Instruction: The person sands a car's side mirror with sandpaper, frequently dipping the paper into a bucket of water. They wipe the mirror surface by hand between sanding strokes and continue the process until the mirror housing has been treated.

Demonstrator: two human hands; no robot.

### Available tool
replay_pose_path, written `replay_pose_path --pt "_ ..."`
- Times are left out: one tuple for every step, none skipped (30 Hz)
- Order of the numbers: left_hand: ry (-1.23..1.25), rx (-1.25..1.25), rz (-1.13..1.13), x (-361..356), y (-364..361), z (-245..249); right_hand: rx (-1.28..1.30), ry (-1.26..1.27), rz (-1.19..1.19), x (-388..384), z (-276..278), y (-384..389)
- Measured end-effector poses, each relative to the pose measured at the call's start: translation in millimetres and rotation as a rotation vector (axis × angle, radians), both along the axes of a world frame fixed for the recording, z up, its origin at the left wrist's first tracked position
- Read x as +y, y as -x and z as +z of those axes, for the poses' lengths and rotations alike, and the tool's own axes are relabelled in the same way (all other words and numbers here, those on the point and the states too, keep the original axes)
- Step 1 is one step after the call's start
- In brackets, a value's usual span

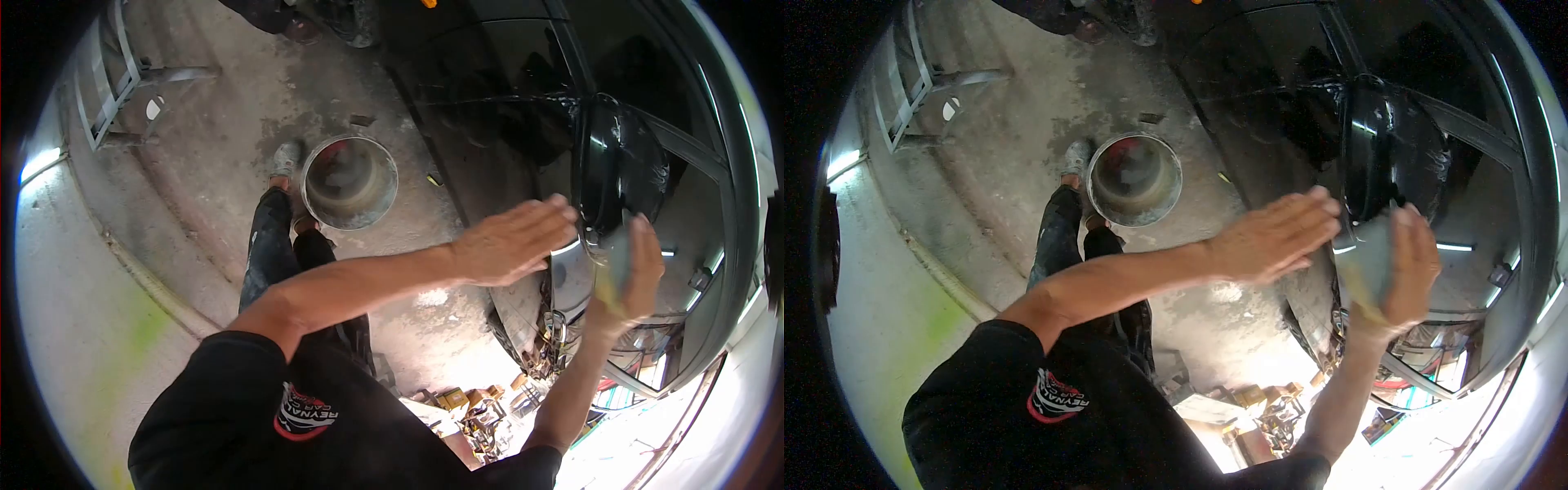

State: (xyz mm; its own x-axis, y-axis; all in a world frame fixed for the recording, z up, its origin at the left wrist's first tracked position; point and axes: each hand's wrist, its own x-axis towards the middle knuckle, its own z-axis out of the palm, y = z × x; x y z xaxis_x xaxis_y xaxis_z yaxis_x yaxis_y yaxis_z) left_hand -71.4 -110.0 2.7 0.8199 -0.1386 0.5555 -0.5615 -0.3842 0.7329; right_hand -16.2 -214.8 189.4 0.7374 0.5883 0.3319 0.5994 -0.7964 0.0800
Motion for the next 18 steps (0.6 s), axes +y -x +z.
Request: replay_pose_path --pt "-0.004 0.047 -0.005 10 6 -12 -0.129 0.39 0.183 4 1 -2" --pt "-0.008 0.093 -0.011 23 15 -26 -0.126 0.468 0.174 -3 -5 0" --pt "-0.063 0.154 -0.007 38 24 -40 -0.124 0.546 0.164 -15 -20 4" --pt "-0.12 0.213 -0.002 54 33 -55 -0.122 0.623 0.154 -23 -32 5" --pt "-0.118 0.262 0.018 70 41 -68 -0.157 0.622 0.132 -25 -40 4" --pt "-0.117 0.313 0.037 83 49 -79 -0.191 0.621 0.11 -23 -49 3" --pt "-0.11 0.336 0.055 93 55 -86 -0.222 0.623 0.082 -19 -55 4" --pt "-0.105 0.358 0.072 100 59 -92 -0.203 0.642 0.046 -2 -58 -2" --pt "-0.1 0.38 0.093 105 60 -96 -0.173 0.652 0.018 23 -58 -11" --pt "-0.101 0.367 0.098 109 59 -97 -0.141 0.661 -0.007 50 -57 -19" --pt "-0.101 0.357 0.099 112 58 -96 -0.104 0.672 -0.034 63 -56 -25" --pt "-0.1 0.347 0.099 114 57 -95 -0.091 0.667 -0.018 64 -54 -28" --pt "-0.101 0.351 0.094 116 57 -96 -0.08 0.659 0.0 65 -53 -30" --pt "-0.103 0.356 0.089 120 57 -96 -0.068 0.651 0.018 66 -51 -31" --pt "-0.105 0.358 0.089 125 56 -97 -0.066 0.639 0.018 54 -49 -22" --pt "-0.104 0.362 0.1 131 56 -99 -0.066 0.626 0.023 29 -48 -6" --pt "-0.102 0.368 0.115 138 55 -102 -0.065 0.612 0.033 9 -49 5" --pt "-0.1 0.377 0.131 143 56 -105 -0.1 0.618 0.051 -1 -51 8"
